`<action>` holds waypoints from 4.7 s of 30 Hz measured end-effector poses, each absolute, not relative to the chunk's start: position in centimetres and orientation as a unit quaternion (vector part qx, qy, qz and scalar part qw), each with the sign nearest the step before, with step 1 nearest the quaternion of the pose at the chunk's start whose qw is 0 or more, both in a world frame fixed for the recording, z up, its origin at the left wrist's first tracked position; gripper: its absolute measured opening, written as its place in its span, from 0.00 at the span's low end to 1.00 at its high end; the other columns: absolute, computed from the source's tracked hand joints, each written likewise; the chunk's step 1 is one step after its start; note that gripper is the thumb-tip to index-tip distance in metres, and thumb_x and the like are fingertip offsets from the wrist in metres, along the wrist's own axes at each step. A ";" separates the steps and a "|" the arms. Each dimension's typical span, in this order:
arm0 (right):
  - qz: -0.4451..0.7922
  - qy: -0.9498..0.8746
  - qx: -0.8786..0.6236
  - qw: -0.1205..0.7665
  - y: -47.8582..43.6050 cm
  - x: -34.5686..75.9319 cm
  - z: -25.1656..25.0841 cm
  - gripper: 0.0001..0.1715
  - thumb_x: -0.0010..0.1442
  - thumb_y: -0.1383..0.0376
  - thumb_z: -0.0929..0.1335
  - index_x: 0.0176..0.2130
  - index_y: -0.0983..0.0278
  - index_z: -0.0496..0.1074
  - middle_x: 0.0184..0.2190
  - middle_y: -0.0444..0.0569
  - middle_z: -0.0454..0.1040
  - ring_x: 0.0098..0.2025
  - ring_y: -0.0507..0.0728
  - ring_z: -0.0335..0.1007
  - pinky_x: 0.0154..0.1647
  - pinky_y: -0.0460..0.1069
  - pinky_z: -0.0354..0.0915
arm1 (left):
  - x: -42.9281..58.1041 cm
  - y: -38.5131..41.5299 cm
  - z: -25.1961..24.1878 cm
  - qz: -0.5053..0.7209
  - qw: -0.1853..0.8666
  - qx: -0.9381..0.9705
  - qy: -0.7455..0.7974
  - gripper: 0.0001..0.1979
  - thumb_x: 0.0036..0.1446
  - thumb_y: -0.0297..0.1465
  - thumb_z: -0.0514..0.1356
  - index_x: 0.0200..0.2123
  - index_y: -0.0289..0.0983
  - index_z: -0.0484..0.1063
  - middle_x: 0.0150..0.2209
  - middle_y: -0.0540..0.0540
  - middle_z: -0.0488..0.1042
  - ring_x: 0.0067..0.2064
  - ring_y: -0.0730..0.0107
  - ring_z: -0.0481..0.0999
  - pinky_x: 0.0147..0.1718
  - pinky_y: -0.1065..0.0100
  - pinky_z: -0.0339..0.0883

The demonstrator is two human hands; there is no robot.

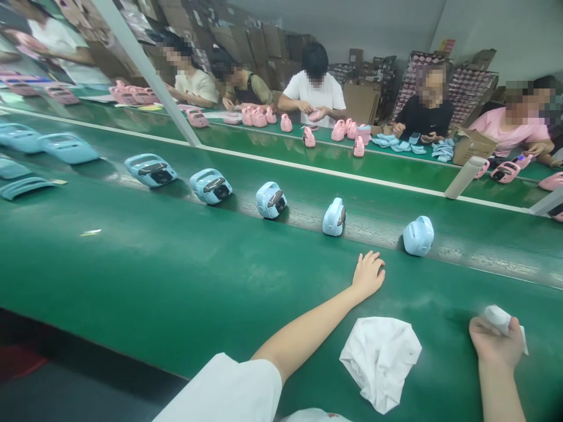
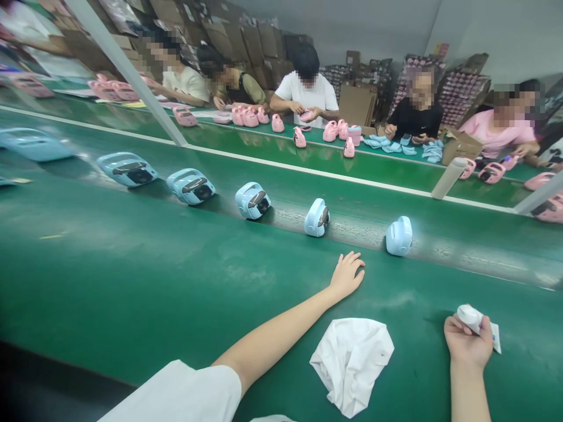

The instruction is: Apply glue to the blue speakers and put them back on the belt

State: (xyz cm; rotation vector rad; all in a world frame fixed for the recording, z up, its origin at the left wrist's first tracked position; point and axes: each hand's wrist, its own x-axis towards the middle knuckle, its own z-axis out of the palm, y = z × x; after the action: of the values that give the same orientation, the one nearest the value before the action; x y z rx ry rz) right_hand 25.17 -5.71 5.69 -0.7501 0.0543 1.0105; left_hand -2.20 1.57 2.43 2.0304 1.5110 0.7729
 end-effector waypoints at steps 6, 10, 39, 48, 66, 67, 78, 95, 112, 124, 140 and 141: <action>0.468 0.027 -0.354 0.809 -5.9 25.1 5.7 0.07 0.56 0.70 0.55 0.31 0.67 0.58 0.23 0.42 0.59 0.13 0.46 0.48 0.11 0.43 0.54 | -2.3 1.5 2.4 0.271 0.235 0.753 0.552 0.11 0.56 0.28 0.54 0.43 0.35 0.68 0.56 0.42 0.62 0.62 0.58 0.52 0.59 0.46 0.43; 0.472 0.023 -0.355 0.807 -5.8 25.1 5.3 0.04 0.53 0.70 0.57 0.32 0.67 0.58 0.23 0.42 0.59 0.14 0.47 0.49 0.12 0.42 0.54 | -2.3 1.5 2.4 0.265 0.232 0.755 0.553 0.11 0.56 0.28 0.54 0.43 0.35 0.68 0.56 0.42 0.62 0.62 0.57 0.52 0.59 0.46 0.43; 0.505 0.014 -0.310 0.805 -6.4 24.6 4.8 0.09 0.48 0.69 0.65 0.29 0.65 0.58 0.20 0.36 0.59 0.14 0.44 0.49 0.14 0.41 0.55 | -3.1 1.2 2.2 0.226 0.195 0.771 0.563 0.10 0.56 0.29 0.52 0.41 0.38 0.67 0.56 0.43 0.63 0.61 0.57 0.54 0.59 0.47 0.45; 0.510 0.012 -0.308 0.803 -6.4 24.7 4.7 0.08 0.52 0.67 0.65 0.29 0.65 0.58 0.20 0.36 0.59 0.13 0.44 0.49 0.14 0.41 0.55 | -3.1 1.2 2.1 0.221 0.187 0.771 0.567 0.10 0.56 0.30 0.52 0.41 0.39 0.67 0.56 0.43 0.63 0.61 0.58 0.54 0.59 0.47 0.45; 0.495 0.040 -0.290 0.818 -6.5 24.0 4.3 0.17 0.66 0.59 0.61 0.31 0.70 0.62 0.22 0.40 0.60 0.15 0.44 0.49 0.16 0.40 0.54 | -3.7 1.1 2.1 0.210 0.181 0.778 0.564 0.11 0.57 0.30 0.50 0.41 0.40 0.68 0.56 0.43 0.63 0.61 0.56 0.54 0.58 0.46 0.46; 0.497 0.037 -0.287 0.818 -6.5 24.0 4.2 0.17 0.66 0.59 0.62 0.30 0.69 0.62 0.22 0.40 0.60 0.15 0.44 0.49 0.16 0.40 0.55 | -3.7 1.1 2.1 0.209 0.181 0.778 0.565 0.11 0.57 0.30 0.50 0.41 0.40 0.68 0.56 0.43 0.63 0.61 0.56 0.54 0.58 0.46 0.46; 0.588 0.006 -0.159 0.793 -8.3 19.7 8.3 0.20 0.48 0.64 0.75 0.38 0.65 0.65 0.32 0.36 0.69 0.13 0.37 0.51 0.12 0.34 0.56 | -3.6 1.1 2.5 0.212 0.181 0.774 0.568 0.10 0.56 0.30 0.51 0.40 0.39 0.68 0.55 0.42 0.64 0.61 0.57 0.55 0.58 0.47 0.47; 0.759 0.108 0.121 0.630 -12.5 9.3 17.7 0.21 0.54 0.67 0.68 0.47 0.61 0.60 0.35 0.37 0.68 0.24 0.42 0.67 0.28 0.37 0.66 | -3.4 1.2 3.0 0.203 0.192 0.765 0.580 0.10 0.57 0.31 0.51 0.40 0.42 0.68 0.57 0.46 0.62 0.62 0.60 0.53 0.60 0.50 0.43; 0.599 0.069 -0.262 0.753 -4.6 15.4 6.4 0.10 0.68 0.66 0.59 0.42 0.70 0.65 0.31 0.46 0.68 0.19 0.45 0.60 0.18 0.39 0.63 | -3.7 1.2 2.8 0.205 0.169 0.776 0.572 0.10 0.56 0.31 0.51 0.40 0.40 0.69 0.55 0.42 0.64 0.60 0.57 0.57 0.58 0.48 0.48; 0.618 0.060 -0.251 0.743 -4.2 15.5 2.6 0.12 0.66 0.62 0.62 0.40 0.70 0.65 0.29 0.45 0.64 0.21 0.47 0.58 0.21 0.41 0.61 | -5.3 1.2 2.3 0.199 0.154 0.801 0.543 0.13 0.56 0.32 0.48 0.39 0.38 0.71 0.53 0.37 0.66 0.57 0.47 0.60 0.53 0.40 0.52; 0.645 0.035 -0.270 0.714 -4.8 19.4 3.5 0.36 0.33 0.67 0.80 0.39 0.68 0.64 0.25 0.36 0.61 0.14 0.41 0.49 0.14 0.40 0.59 | -2.4 1.0 2.0 0.211 0.169 0.779 0.566 0.12 0.55 0.33 0.54 0.43 0.43 0.68 0.57 0.47 0.62 0.60 0.60 0.55 0.59 0.50 0.48; 0.642 0.029 -0.271 0.716 -4.7 19.7 3.4 0.35 0.35 0.68 0.79 0.41 0.70 0.64 0.26 0.38 0.62 0.14 0.41 0.50 0.14 0.41 0.60 | -2.3 1.1 2.0 0.217 0.170 0.778 0.565 0.12 0.55 0.34 0.53 0.43 0.43 0.68 0.57 0.47 0.62 0.60 0.60 0.55 0.59 0.50 0.47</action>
State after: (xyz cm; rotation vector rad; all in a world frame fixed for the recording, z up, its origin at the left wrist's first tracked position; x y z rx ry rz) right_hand 19.66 -4.72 3.44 -0.6008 0.0650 1.4213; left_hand -2.25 1.06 1.96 2.2095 1.6044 0.6152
